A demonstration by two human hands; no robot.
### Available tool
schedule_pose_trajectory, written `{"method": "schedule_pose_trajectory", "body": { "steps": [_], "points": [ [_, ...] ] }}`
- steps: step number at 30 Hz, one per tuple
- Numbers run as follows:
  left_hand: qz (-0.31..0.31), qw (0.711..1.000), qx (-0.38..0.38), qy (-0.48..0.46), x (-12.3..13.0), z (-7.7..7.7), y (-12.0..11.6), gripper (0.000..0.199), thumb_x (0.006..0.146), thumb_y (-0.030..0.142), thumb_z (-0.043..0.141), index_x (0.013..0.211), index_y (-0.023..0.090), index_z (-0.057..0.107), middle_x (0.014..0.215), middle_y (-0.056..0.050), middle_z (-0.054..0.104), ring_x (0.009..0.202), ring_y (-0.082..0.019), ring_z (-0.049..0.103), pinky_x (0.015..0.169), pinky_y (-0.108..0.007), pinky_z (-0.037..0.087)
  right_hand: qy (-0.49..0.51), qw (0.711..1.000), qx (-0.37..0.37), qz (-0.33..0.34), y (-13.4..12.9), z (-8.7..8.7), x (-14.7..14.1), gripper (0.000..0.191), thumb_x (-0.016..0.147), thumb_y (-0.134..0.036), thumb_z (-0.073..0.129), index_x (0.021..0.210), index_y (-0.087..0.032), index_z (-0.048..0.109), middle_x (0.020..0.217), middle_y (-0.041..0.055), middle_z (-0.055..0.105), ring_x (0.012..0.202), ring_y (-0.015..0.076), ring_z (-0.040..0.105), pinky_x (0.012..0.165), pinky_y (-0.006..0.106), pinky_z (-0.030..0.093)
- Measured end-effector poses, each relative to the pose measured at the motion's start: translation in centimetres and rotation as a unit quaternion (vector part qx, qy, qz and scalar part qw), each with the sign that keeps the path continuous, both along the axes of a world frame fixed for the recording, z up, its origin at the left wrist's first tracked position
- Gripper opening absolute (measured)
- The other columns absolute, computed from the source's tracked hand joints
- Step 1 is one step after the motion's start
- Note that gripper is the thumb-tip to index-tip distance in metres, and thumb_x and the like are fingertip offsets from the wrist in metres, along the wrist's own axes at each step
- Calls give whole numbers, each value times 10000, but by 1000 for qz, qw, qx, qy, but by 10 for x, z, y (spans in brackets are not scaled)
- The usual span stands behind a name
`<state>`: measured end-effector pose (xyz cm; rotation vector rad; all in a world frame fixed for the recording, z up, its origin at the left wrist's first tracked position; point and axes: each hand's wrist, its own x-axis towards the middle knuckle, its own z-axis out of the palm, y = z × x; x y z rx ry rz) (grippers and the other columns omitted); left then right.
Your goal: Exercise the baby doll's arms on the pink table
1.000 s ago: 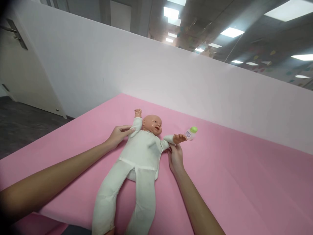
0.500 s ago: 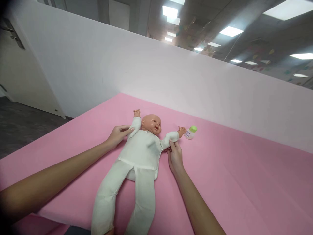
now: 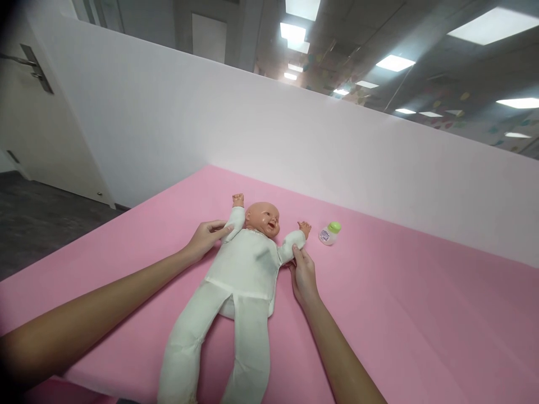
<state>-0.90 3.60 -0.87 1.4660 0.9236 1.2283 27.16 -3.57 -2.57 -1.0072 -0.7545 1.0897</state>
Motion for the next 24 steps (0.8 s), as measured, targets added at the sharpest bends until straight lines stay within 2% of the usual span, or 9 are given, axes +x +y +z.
{"method": "schedule_pose_trajectory", "body": {
  "steps": [4, 12, 19, 24],
  "points": [
    [0, 1000, -2, 3, 0, -1, 1, 422, 830, 531, 750, 1044, 170, 796, 1068, -100, 771, 1001, -283, 674, 830, -353, 487, -18, 1000, -8, 5, -1, 2, 0, 390, 733, -535, 846, 854, -194, 700, 721, -8, 617, 671, 155, 537, 600, 279, 480],
    [6, 1000, 1, 11, 0, 1, 0, 375, 830, 515, 750, 985, 176, 794, 1021, -80, 769, 958, -253, 662, 791, -318, 464, -17, 1000, 4, 7, -1, 1, 0, 360, 756, -517, 835, 858, -194, 714, 720, -7, 618, 660, 149, 528, 598, 281, 473],
    [10, 1000, -5, 13, 1, 1, 0, 407, 818, 525, 748, 999, 162, 786, 1031, -88, 767, 961, -259, 661, 789, -321, 467, -11, 1000, 6, 7, 1, 0, 0, 361, 760, -501, 830, 913, -190, 731, 814, 13, 670, 746, 168, 582, 622, 281, 479],
    [5, 1000, -1, 10, 1, 2, -1, 425, 814, 557, 741, 984, 170, 789, 1019, -81, 768, 944, -254, 661, 774, -316, 464, -16, 1000, 12, 3, 0, -1, 0, 324, 770, -485, 820, 883, -196, 725, 819, 11, 678, 759, 175, 588, 646, 289, 482]
  ]
}}
